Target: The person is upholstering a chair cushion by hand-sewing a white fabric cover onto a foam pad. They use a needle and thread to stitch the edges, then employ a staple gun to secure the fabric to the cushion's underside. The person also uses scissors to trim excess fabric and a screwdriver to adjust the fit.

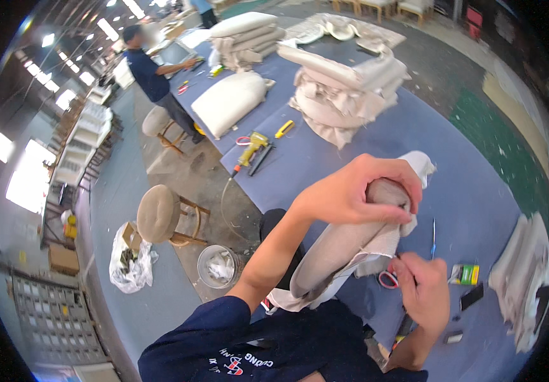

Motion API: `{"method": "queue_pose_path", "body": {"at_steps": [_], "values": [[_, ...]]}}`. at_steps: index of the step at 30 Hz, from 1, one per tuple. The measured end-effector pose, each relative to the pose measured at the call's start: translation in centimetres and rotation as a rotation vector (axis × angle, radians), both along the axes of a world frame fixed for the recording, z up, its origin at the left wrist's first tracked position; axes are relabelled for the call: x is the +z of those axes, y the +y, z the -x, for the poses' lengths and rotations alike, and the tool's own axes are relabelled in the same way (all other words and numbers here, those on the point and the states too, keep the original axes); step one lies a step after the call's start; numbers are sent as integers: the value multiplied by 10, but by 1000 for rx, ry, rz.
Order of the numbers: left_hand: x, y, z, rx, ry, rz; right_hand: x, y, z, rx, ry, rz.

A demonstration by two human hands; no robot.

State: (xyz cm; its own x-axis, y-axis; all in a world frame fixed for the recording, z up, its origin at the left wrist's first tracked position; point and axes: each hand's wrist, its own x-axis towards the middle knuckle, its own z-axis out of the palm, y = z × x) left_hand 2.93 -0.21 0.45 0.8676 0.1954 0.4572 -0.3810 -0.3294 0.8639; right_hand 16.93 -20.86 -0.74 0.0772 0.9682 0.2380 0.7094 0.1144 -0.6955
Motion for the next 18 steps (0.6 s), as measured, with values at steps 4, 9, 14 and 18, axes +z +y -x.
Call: {"method": "queue_pose_path", "body": {"at_steps": [4, 9, 14, 18], "values": [[8, -21, 40, 671, 13, -389, -8, -9, -2, -6, 237, 210], [-6, -13, 43, 1154, 117, -507, -24, 29, 2, -73, 143, -135], [-19, -9, 36, 1246, -10, -541, -25, 53, 3, -85, 191, -205], [-18, -7, 27, 1115, -61, -757, -33, 64, 2, -97, 240, -238]]}}
